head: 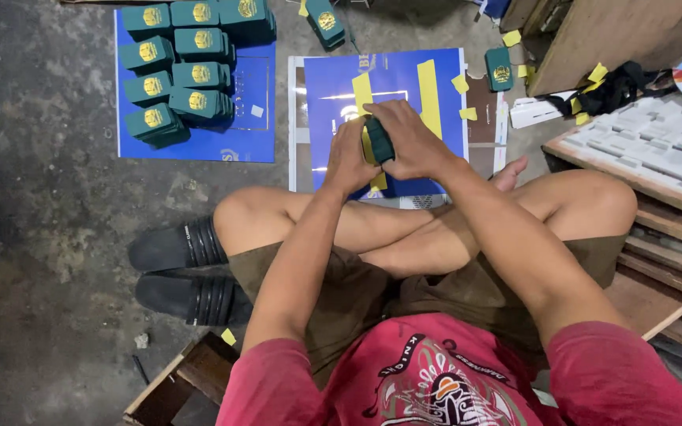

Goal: The person sits cross-legged on the floor and repeatedly applies yellow tape to small green boxes. They tear off pieces of tape, place them on the boxes, and set the taped boxes aside on a blue sheet. The person handles the boxes one at a time throughout the clip.

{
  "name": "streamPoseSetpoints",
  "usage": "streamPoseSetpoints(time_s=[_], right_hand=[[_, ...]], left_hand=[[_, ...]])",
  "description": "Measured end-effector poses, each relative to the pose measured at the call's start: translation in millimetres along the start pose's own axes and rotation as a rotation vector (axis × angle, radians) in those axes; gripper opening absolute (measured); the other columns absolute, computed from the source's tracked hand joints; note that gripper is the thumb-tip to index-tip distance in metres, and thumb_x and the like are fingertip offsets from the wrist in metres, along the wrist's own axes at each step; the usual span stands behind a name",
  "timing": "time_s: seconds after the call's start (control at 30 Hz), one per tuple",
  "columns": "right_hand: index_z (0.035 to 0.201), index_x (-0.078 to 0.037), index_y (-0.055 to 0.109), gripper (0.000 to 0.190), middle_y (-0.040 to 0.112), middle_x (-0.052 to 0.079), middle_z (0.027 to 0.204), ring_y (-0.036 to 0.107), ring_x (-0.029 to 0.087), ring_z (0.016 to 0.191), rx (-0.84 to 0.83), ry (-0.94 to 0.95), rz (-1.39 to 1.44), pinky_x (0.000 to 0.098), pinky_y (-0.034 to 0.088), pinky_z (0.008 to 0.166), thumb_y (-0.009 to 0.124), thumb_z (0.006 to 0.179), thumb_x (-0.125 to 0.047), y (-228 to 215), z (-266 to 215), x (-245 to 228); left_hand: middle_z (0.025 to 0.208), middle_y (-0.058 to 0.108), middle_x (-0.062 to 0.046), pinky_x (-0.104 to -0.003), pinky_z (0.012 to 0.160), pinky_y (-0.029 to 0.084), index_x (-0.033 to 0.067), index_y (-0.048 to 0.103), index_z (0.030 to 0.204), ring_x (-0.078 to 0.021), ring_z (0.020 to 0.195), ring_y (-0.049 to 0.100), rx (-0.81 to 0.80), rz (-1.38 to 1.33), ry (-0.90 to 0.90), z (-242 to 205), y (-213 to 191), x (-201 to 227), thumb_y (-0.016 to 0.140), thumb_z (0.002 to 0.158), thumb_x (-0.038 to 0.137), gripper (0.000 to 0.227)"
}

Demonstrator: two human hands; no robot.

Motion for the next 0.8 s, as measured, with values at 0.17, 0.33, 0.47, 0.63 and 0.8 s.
streamPoseSetpoints(time_s=[0.17, 0.33, 0.47, 0.63, 0.8], right_hand=[[0.16, 0.002, 0.035, 0.113, 0.047, 0.023, 0.124, 0.05, 0.051, 0.116, -0.05, 0.053, -0.129, 0.0555, 0.047, 0.092, 0.076, 0.056, -0.017, 43, -17, 47], [0.167, 0.001, 0.021, 0.121, 0.028, 0.029, 0.166, 0.024, 0.049, 0.157, -0.073, 0.063, -0.349, 0.0654, 0.017, 0.127, 0.074, 0.062, -0.026, 25, -17, 33], [0.171, -0.002, 0.012, 0.117, 0.018, 0.025, 0.175, 0.015, 0.042, 0.163, -0.017, 0.008, -0.391, 0.0588, 0.01, 0.131, 0.068, 0.069, -0.017, 10, -11, -13], [0.17, -0.004, 0.016, 0.114, 0.026, 0.023, 0.171, 0.023, 0.044, 0.159, -0.189, 0.075, -0.428, 0.0611, 0.018, 0.129, 0.067, 0.071, -0.024, 33, -25, 13], [0.16, -0.001, 0.043, 0.105, 0.054, 0.023, 0.14, 0.053, 0.043, 0.137, -0.084, 0.008, -0.436, 0.0563, 0.032, 0.125, 0.078, 0.067, -0.034, 14, -28, 34]], left_hand=[[0.139, 0.059, -0.01, -0.051, 0.118, 0.041, 0.0109, 0.044, 0.152, -0.0323, 0.142, 0.046, -0.158, 0.195, -0.056, -3, 22, -21, 0.095, 0.06, 0.043, 0.11], [0.135, 0.059, -0.013, -0.051, 0.114, 0.042, 0.0082, 0.046, 0.149, -0.0336, 0.136, 0.05, -0.156, 0.236, -0.016, 2, 11, -3, 0.094, 0.065, 0.042, 0.102], [0.135, 0.059, -0.015, -0.051, 0.114, 0.041, 0.0054, 0.047, 0.148, -0.0364, 0.135, 0.05, -0.142, 0.237, 0.0, 0, 7, 0, 0.096, 0.064, 0.038, 0.102], [0.125, 0.059, -0.012, -0.049, 0.113, 0.041, 0.0079, 0.054, 0.131, -0.0337, 0.129, 0.052, -0.11, 0.235, 0.043, 2, 12, -3, 0.095, 0.059, 0.044, 0.09], [0.126, 0.056, -0.008, -0.05, 0.116, 0.042, 0.0126, 0.054, 0.135, -0.0325, 0.127, 0.056, -0.033, 0.216, 0.083, -4, -32, 40, 0.094, 0.058, 0.041, 0.091]])
Point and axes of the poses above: each hand's wrist, its own z-axis towards the middle knuckle, its own y-axis out of the palm, x = y × z, the point moved 7 cm from there along z, towards the middle knuckle
